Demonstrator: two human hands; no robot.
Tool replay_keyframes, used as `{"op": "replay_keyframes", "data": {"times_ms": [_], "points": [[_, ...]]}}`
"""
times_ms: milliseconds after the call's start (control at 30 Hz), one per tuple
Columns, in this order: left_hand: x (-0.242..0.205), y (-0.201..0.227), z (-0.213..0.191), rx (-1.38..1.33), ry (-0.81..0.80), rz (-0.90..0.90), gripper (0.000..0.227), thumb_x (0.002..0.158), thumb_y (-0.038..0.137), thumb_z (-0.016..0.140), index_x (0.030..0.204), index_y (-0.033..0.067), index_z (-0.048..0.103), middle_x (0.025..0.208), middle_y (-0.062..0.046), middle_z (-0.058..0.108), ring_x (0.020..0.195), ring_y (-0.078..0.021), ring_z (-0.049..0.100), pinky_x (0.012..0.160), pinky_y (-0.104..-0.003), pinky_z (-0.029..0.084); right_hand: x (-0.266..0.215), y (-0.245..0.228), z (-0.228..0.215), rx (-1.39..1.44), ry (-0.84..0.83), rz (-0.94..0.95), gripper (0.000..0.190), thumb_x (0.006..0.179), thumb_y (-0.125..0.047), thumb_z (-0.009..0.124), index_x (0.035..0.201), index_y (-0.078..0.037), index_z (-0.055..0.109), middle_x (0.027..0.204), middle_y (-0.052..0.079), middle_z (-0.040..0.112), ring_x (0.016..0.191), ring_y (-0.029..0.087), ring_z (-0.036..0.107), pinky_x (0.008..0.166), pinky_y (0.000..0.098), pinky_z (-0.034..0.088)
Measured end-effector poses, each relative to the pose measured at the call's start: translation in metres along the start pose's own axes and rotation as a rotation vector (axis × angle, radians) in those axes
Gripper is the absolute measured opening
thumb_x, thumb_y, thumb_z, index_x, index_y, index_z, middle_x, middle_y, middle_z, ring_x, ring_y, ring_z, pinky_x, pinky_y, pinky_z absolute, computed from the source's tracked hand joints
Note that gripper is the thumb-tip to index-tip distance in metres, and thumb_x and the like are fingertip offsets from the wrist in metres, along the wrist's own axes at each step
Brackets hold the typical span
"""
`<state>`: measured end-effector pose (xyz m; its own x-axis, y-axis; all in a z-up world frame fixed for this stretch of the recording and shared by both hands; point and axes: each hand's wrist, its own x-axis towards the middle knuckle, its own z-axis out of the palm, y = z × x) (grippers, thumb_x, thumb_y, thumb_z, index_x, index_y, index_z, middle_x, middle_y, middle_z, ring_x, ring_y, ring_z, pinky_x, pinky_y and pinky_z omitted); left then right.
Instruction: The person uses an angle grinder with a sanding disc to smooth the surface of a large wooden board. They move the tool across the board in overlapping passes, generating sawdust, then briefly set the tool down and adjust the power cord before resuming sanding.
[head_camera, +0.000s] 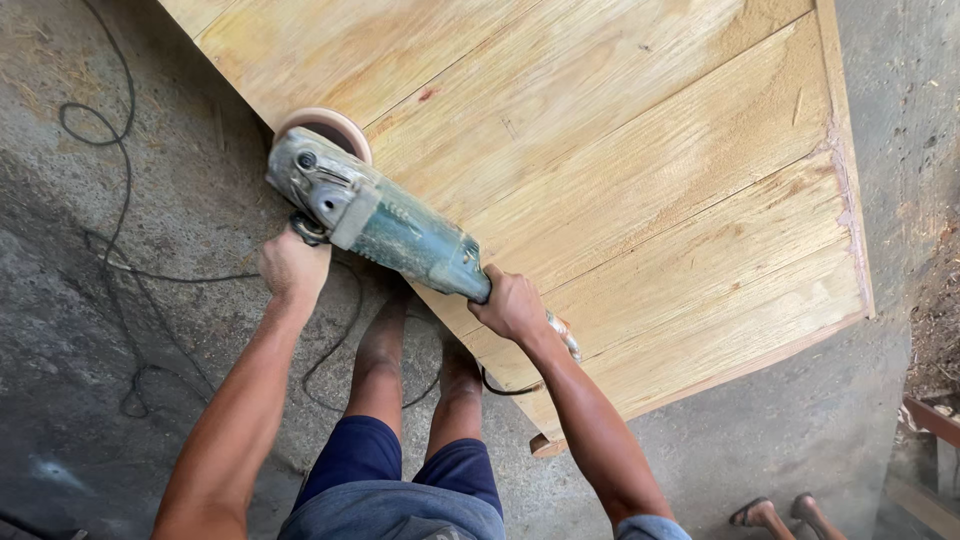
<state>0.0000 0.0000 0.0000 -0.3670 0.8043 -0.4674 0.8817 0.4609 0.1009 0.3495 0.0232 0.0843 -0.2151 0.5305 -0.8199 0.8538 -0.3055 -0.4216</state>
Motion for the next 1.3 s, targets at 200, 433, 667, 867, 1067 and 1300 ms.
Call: {"op": "replay_keyframes", "data": {"times_ms": [200, 433, 667, 867, 1067, 1300], "points": [[0.058, 0.083, -0.026, -0.016, -0.086, 0.097, 0.023, 0.077, 0.024, 0.080, 0.093, 0.0082, 0.074, 0.082, -0.015, 0.075, 0.071, -0.0344, 0.074, 0.066, -0.048, 0.058, 0.015, 0.016, -0.035, 0.050, 0.159, 0.115, 0.053, 0.075, -0.033, 0.080, 0.114, 0.000, 0.068, 0.085, 0.029, 0.072, 0.084, 0.043, 0.073, 0.075, 0.0471, 0.058], [0.152, 0.282, -0.002, -0.122, -0.144, 0.447, 0.017, 0.089, 0.014, 0.058, 0.095, 0.0096, 0.074, 0.085, -0.017, 0.075, 0.078, -0.0397, 0.073, 0.064, -0.054, 0.057, 0.017, 0.074, -0.097, 0.355, 0.357, 0.307, 0.034, 0.081, -0.025, 0.078, 0.100, 0.002, 0.072, 0.073, 0.018, 0.071, 0.064, 0.023, 0.068, 0.063, 0.0386, 0.054], [0.191, 0.411, 0.006, -0.041, 0.015, 0.646, 0.015, 0.084, 0.013, 0.065, 0.079, 0.0092, 0.079, 0.079, -0.014, 0.077, 0.072, -0.0299, 0.076, 0.060, -0.043, 0.061, 0.028, 0.105, -0.127, 0.573, 0.426, 0.405, 0.030, 0.083, -0.023, 0.073, 0.087, 0.007, 0.069, 0.069, 0.012, 0.069, 0.060, 0.017, 0.064, 0.058, 0.0354, 0.052], [0.137, 0.395, 0.043, -0.058, 0.001, 0.735, 0.016, 0.088, 0.011, 0.063, 0.077, 0.0088, 0.076, 0.077, -0.015, 0.076, 0.070, -0.0282, 0.076, 0.055, -0.042, 0.059, -0.019, 0.129, -0.071, 0.613, 0.442, 0.423, 0.030, 0.084, -0.025, 0.075, 0.080, 0.005, 0.069, 0.068, 0.011, 0.070, 0.060, 0.016, 0.066, 0.060, 0.0341, 0.052], [0.043, 0.249, 0.026, -0.101, -0.259, 0.453, 0.016, 0.091, 0.012, 0.057, 0.095, 0.0079, 0.072, 0.085, -0.017, 0.075, 0.080, -0.0372, 0.074, 0.064, -0.052, 0.058, -0.057, 0.124, -0.005, 0.394, 0.267, 0.411, 0.031, 0.080, -0.026, 0.076, 0.097, 0.000, 0.072, 0.076, 0.014, 0.074, 0.063, 0.021, 0.067, 0.061, 0.0384, 0.055], [-0.065, 0.060, 0.020, -0.148, -0.072, 0.135, 0.015, 0.086, 0.022, 0.070, 0.095, 0.0107, 0.074, 0.082, -0.016, 0.075, 0.076, -0.0387, 0.073, 0.066, -0.053, 0.057, -0.080, 0.076, 0.066, 0.069, 0.185, 0.095, 0.044, 0.075, -0.030, 0.081, 0.103, 0.002, 0.069, 0.083, 0.030, 0.072, 0.081, 0.043, 0.073, 0.073, 0.0471, 0.058]]}}
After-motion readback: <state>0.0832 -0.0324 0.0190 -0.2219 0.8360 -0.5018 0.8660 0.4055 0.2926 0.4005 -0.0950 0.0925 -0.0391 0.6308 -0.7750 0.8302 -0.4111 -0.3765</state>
